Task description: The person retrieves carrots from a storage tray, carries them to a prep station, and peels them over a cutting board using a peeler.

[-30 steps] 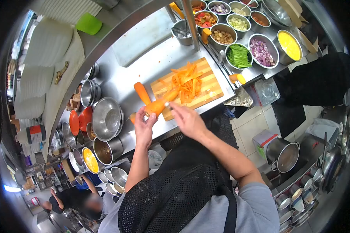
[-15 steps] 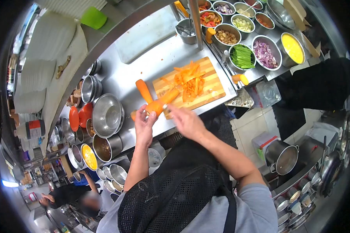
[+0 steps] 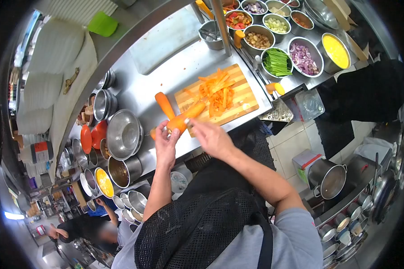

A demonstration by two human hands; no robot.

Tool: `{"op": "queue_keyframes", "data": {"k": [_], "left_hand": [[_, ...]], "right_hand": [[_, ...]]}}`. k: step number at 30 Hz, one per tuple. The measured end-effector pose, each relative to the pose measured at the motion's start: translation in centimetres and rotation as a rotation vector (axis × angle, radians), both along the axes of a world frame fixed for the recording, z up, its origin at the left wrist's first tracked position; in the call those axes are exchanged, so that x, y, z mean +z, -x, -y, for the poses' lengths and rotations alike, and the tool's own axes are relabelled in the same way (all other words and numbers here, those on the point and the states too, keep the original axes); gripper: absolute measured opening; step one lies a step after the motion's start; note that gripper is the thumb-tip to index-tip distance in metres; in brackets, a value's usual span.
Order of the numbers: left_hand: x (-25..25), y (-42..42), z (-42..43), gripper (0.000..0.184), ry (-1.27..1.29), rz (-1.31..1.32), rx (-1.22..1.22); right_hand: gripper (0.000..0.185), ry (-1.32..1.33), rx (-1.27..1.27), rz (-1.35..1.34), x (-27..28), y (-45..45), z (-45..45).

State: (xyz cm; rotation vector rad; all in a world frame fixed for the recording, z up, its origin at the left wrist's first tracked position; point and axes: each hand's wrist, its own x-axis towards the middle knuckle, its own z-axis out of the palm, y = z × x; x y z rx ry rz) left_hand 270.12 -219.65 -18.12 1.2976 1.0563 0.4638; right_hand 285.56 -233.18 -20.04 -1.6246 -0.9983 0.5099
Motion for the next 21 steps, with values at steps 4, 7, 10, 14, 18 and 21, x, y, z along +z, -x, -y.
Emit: {"op": "queue_keyframes", "data": {"k": [4, 7, 10, 14, 18, 21], "left_hand": [[0.6, -0.4, 0.4, 0.066, -0.016, -0.018, 0.011], [1.2, 0.0, 1.2, 0.069, -0.05, -0.02, -0.027], [1.7, -0.7, 0.7, 0.073, -0.029, -0.061, 0.019], [0.2, -0.5, 0.2, 0.075, -0.056, 0.021, 0.016], [-0.5, 0.5, 0.5, 0.074, -0.058, -0.011, -0.001], [0.0, 0.5, 0.5, 0.073, -0.067, -0.015, -0.017]], "right_hand": [[0.034, 0.179, -0.104, 0.12, -4.9, -2.2, 0.6], [0.033, 0.398, -0.05, 0.229, -3.7, -6.9, 1.4], [0.034, 0.201, -0.122, 0.212, -1.6, -5.2, 1.0], [0.036, 0.044, 0.02, 0.084, 0.8, 0.0, 0.4], [0.034, 0.213, -0.049, 0.116, -4.1, -2.8, 0.9], [0.033, 0.376, -0.072, 0.128, -3.2, -6.1, 0.9]]}}
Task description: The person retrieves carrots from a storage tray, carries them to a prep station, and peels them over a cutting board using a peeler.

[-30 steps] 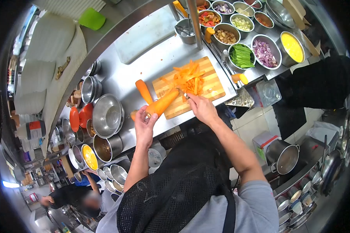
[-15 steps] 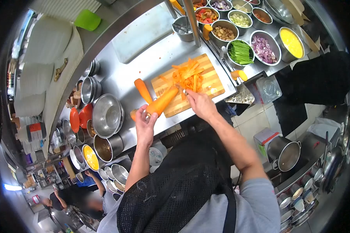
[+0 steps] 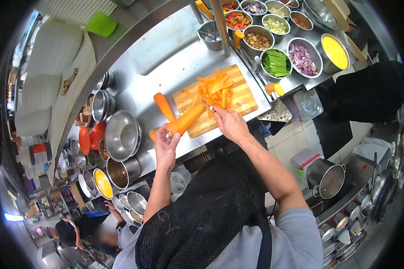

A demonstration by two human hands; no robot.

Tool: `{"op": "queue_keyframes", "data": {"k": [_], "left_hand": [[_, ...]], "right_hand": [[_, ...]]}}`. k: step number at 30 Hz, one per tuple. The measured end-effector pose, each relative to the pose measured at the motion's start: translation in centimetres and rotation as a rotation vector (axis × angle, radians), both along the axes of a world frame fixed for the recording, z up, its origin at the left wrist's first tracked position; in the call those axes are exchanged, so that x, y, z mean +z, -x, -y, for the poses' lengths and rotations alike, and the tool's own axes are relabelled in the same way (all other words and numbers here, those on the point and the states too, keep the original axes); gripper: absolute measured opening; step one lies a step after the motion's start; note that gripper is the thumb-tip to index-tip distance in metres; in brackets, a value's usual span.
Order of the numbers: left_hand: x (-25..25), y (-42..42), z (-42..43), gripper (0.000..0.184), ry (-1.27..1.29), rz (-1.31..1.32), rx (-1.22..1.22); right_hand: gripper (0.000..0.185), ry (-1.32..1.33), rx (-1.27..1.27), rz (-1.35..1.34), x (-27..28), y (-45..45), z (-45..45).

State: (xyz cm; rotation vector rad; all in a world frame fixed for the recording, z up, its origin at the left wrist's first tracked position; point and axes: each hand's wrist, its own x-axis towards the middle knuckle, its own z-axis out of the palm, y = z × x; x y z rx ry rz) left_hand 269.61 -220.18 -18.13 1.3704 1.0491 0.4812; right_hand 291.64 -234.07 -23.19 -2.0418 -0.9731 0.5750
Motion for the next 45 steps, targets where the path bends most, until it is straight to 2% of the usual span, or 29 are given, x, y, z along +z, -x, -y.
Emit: {"op": "queue_keyframes", "data": {"k": [2, 5, 8, 10, 11, 12, 14, 15, 16, 18, 21, 24, 25, 28, 30, 31, 34, 38, 43, 45], "left_hand": [[-0.8, 0.3, -0.2, 0.073, 0.015, 0.021, 0.016], [-1.7, 0.4, -0.5, 0.072, 0.045, 0.064, 0.006], [-0.7, -0.1, -0.4, 0.069, 0.1, 0.051, 0.041], [-1.0, 0.3, -0.2, 0.071, 0.097, 0.041, 0.029], [-1.2, 0.1, -0.4, 0.072, 0.078, 0.051, 0.015], [-1.5, 0.4, -0.5, 0.072, 0.079, 0.054, 0.011], [-2.4, 1.1, -0.8, 0.07, 0.034, 0.06, 0.011], [-1.9, 0.7, -1.2, 0.07, 0.028, 0.066, 0.008], [-1.1, 0.6, -1.0, 0.069, 0.005, 0.054, -0.025], [-0.7, 0.9, -0.5, 0.069, -0.013, 0.038, -0.049], [-1.4, 0.4, -0.5, 0.066, 0.062, 0.097, 0.011], [-1.7, 0.4, -0.9, 0.063, 0.128, 0.093, 0.03], [-1.6, 0.1, -1.0, 0.063, 0.131, 0.092, 0.033], [-1.5, 0.1, -0.8, 0.061, 0.059, 0.033, 0.035], [-1.8, 0.3, -0.8, 0.062, 0.135, 0.05, 0.09], [-1.9, -0.1, -1.1, 0.062, 0.132, 0.052, 0.089], [-1.5, 0.2, -0.7, 0.063, 0.016, -0.02, 0.053], [-0.5, -0.4, -0.6, 0.07, 0.092, 0.025, 0.093], [-0.4, -0.7, -1.1, 0.067, 0.135, 0.098, 0.024], [-1.0, -0.1, -1.0, 0.066, 0.129, 0.083, 0.026]], "right_hand": [[0.033, -0.014, 0.027, 0.037, 1.0, 0.5, 0.1], [0.033, -0.259, -0.044, 0.008, 0.2, 2.5, -0.5], [0.034, -0.315, -0.039, -0.018, 1.6, 3.7, -0.2], [0.035, -0.313, 0.094, -0.056, 3.6, 5.4, -0.1], [0.038, -0.195, 0.218, -0.077, 4.9, 6.1, 0.1], [0.04, -0.288, 0.183, -0.08, 2.8, 6.6, -0.1], [0.038, -0.196, -0.026, 0.077, -3.3, 2.9, 0.4], [0.034, -0.056, -0.008, -0.138, -2.3, 0.3, 1.0], [0.032, 0.018, 0.025, -0.166, 0.1, -0.7, 0.9], [0.033, -0.153, -0.015, -0.083, 2.2, -0.1, 0.5], [0.034, -0.306, -0.074, -0.038, 2.4, 1.4, -0.5], [0.036, -0.241, 0.047, -0.055, 1.4, 3.6, -0.2], [0.037, -0.283, 0.091, -0.055, 2.9, 4.7, -0.3], [0.037, -0.243, 0.168, -0.111, 3.6, 7.0, 0.1], [0.036, -0.214, 0.025, 0.07, -1.9, 4.6, 0.0], [0.033, -0.081, 0.003, 0.117, -3.3, 2.3, 0.1], [0.034, -0.002, -0.012, 0.147, -1.5, -0.6, 0.5], [0.036, -0.126, -0.082, 0.146, 0.3, 1.5, 0.3], [0.039, -0.295, 0.179, -0.135, 4.6, 6.3, -0.7], [0.038, -0.22, 0.093, -0.095, 0.3, 4.9, -0.5]]}}
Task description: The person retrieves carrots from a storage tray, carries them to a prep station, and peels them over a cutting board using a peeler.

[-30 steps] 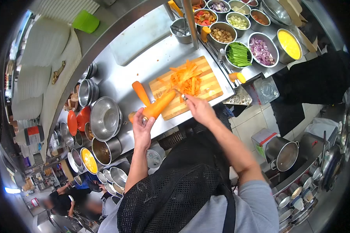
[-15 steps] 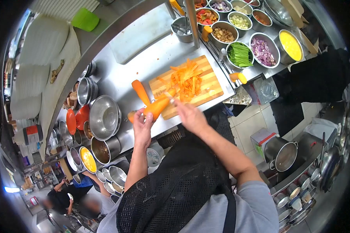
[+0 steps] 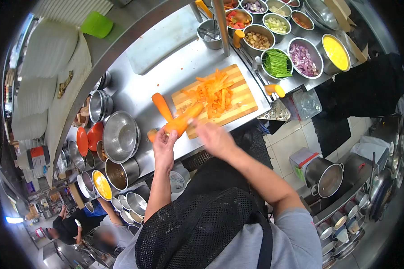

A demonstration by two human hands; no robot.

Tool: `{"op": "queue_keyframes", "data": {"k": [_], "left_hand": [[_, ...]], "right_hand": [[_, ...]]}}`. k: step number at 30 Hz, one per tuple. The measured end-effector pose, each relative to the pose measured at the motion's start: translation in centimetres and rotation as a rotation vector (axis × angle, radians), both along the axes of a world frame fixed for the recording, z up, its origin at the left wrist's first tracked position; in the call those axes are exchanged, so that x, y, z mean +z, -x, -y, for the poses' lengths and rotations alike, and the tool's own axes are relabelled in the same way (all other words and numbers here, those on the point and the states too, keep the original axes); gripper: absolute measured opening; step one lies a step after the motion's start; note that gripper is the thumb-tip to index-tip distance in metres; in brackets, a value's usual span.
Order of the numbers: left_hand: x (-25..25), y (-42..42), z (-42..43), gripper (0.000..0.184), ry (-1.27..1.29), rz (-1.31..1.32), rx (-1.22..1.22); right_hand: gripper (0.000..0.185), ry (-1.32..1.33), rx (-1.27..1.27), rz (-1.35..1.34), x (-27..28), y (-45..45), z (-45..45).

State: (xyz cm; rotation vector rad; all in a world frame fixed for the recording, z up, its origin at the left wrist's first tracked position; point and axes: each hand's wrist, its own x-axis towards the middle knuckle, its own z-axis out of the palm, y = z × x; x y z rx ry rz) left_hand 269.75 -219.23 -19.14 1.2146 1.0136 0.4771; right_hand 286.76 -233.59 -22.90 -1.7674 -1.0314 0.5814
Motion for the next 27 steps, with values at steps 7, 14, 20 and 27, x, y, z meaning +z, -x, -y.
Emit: {"op": "queue_keyframes", "data": {"k": [7, 14, 20, 27], "left_hand": [[0.9, -0.2, 0.3, 0.067, -0.058, -0.036, 0.001], [0.3, 0.2, 0.6, 0.069, -0.023, -0.033, 0.02], [-0.7, 1.3, 0.3, 0.071, -0.027, -0.026, 0.009], [-0.1, 1.1, 0.5, 0.072, -0.083, -0.03, 0.023]], "right_hand": [[0.033, 0.071, -0.161, 0.102, 0.7, -4.9, 0.7], [0.036, -0.1, 0.037, -0.005, 4.1, 1.2, 0.3], [0.035, 0.223, -0.064, 0.046, -2.4, -5.5, 0.3], [0.034, 0.012, -0.15, 0.083, 0.1, -4.1, 0.5]]}}
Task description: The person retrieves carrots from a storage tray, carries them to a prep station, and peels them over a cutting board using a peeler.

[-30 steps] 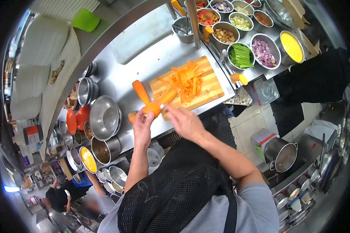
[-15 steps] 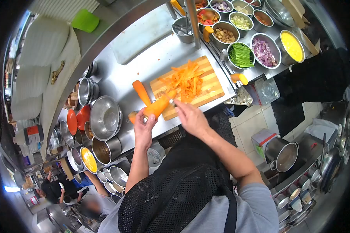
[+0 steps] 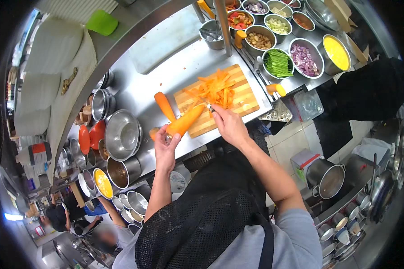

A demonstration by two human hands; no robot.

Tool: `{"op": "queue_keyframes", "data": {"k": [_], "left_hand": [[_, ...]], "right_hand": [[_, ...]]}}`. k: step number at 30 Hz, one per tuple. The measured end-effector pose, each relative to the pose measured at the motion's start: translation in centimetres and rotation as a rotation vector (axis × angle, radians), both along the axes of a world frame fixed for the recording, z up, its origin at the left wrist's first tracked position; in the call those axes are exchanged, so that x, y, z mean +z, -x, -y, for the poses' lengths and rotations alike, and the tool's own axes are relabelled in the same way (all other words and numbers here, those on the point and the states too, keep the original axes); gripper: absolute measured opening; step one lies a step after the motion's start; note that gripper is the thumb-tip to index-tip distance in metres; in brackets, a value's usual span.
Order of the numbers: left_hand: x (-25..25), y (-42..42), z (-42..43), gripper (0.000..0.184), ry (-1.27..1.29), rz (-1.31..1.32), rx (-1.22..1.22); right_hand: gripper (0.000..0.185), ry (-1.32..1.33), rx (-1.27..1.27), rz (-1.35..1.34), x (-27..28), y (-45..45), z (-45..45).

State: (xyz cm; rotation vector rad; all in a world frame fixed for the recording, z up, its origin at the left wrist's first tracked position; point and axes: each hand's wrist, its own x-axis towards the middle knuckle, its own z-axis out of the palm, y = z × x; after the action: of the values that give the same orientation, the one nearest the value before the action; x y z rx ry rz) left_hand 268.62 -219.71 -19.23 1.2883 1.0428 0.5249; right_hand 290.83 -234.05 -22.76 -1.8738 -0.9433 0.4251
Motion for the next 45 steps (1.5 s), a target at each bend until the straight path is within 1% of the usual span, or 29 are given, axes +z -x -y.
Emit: {"op": "queue_keyframes", "data": {"k": [2, 6, 7, 8, 10, 11, 12, 14, 15, 17, 18, 20, 22, 23, 24, 26, 27, 28, 30, 34, 35, 36, 37, 38, 40, 41, 42, 44, 45], "left_hand": [[-0.1, 0.1, -0.1, 0.072, 0.0, -0.001, -0.002], [0.4, -0.2, -0.1, 0.072, 0.042, 0.014, -0.007], [0.5, -0.3, -0.1, 0.072, 0.076, 0.032, -0.001], [0.4, -0.2, -0.1, 0.072, 0.076, 0.031, -0.002], [0.2, 0.2, -0.1, 0.072, 0.081, -0.019, 0.005], [0.1, 0.0, -0.4, 0.072, 0.075, -0.014, 0.006], [0.0, 0.2, -0.4, 0.071, 0.028, -0.014, -0.017], [0.1, 0.6, 0.0, 0.071, -0.015, -0.011, -0.033], [0.3, 0.5, 0.1, 0.069, -0.013, -0.034, -0.033], [0.5, 0.2, 0.0, 0.067, -0.015, -0.049, -0.034], [0.4, 0.3, 0.1, 0.067, -0.044, -0.103, -0.062], [0.3, 0.5, 0.2, 0.067, -0.077, -0.156, -0.089], [-0.4, 0.5, 0.1, 0.07, -0.205, -0.338, -0.206], [-1.4, 0.6, -0.2, 0.078, -0.38, -0.449, -0.285], [-1.7, 0.2, -0.2, 0.078, -0.379, -0.45, -0.284], [-2.3, -1.7, 0.2, 0.082, -0.683, -0.586, -0.421], [-2.3, -2.6, 0.1, 0.078, -0.701, -0.699, -0.5], [-2.0, -3.7, 0.3, 0.078, -0.703, -0.699, -0.499], [-1.7, -5.7, 0.6, 0.071, -0.823, -0.873, -0.565], [-4.1, -6.6, -0.6, 0.065, -0.828, -0.908, -0.566], [-4.8, -5.9, -1.3, 0.063, -0.73, -0.684, -0.505], [-4.0, -5.9, -1.9, 0.061, -0.627, -0.463, -0.446], [-2.9, -5.8, -2.1, 0.059, -0.36, -0.363, -0.424], [-2.7, -5.7, -2.1, 0.059, -0.36, -0.366, -0.426], [-2.5, -5.4, -2.0, 0.058, -0.059, 0.17, -0.226], [-2.5, -5.5, -2.1, 0.059, -0.06, 0.233, -0.181], [-3.0, -5.2, -2.2, 0.059, -0.064, 0.234, -0.178], [-4.0, -4.6, -2.1, 0.055, -0.031, 0.338, -0.06], [-3.8, -4.1, -2.1, 0.055, -0.03, 0.339, -0.058]], "right_hand": [[0.034, -0.039, 0.016, -0.024, 0.8, 1.5, 0.4], [0.037, -0.13, 0.207, -0.145, 4.1, 5.3, 0.2], [0.039, -0.125, 0.266, -0.192, 4.4, 6.2, 0.2], [0.039, -0.125, 0.265, -0.192, 3.0, 6.1, 0.1], [0.038, -0.123, 0.135, -0.065, -2.0, 5.2, -0.2], [0.037, 0.119, 0.052, -0.07, -3.3, 3.1, 0.2], [0.034, 0.133, 0.063, -0.081, -3.8, 0.6, 0.6], [0.034, 0.184, 0.061, 0.047, -2.8, -0.9, 0.9], [0.034, 0.185, 0.061, 0.051, -2.2, -1.0, 1.0], [0.036, 0.042, -0.113, 0.014, -1.0, -1.1, 0.8], [0.036, 0.041, -0.111, 0.014, -0.7, -1.1, 1.0], [0.038, 0.084, -0.098, -0.147, -0.3, -1.3, 1.5], [0.038, 0.072, -0.087, -0.137, -1.0, -1.1, 2.1], [0.038, 0.064, -0.077, -0.131, -1.3, -0.9, 2.3], [0.038, 0.065, -0.077, -0.131, -1.2, -0.8, 2.4], [0.038, 0.076, -0.065, -0.185, -0.5, -0.8, 2.6], [0.038, 0.074, -0.066, -0.186, -0.3, -0.8, 2.6], [0.038, 0.082, -0.054, -0.195, -0.2, -0.8, 2.7], [0.039, 0.09, -0.041, -0.202, 0.3, -0.8, 3.0], [0.039, 0.077, -0.047, -0.19, 0.9, -1.0, 3.7], [0.039, 0.063, -0.052, -0.166, 0.8, -1.0, 3.9], [0.039, 0.06, -0.058, -0.164, 1.3, -1.2, 3.9], [0.04, 0.042, -0.065, -0.164, 1.8, -1.2, 4.1], [0.04, 0.025, -0.068, -0.166, 2.4, -1.2, 4.2], [0.04, 0.01, -0.058, -0.174, 3.3, -1.3, 3.8], [0.04, -0.003, -0.049, -0.178, 3.5, -1.3, 3.6], [0.04, -0.006, -0.045, -0.176, 3.4, -1.3, 3.2], [0.036, -0.069, -0.013, -0.043, 2.7, -1.2, 2.5], [0.036, -0.067, -0.011, -0.041, 2.5, -1.2, 2.4]]}}
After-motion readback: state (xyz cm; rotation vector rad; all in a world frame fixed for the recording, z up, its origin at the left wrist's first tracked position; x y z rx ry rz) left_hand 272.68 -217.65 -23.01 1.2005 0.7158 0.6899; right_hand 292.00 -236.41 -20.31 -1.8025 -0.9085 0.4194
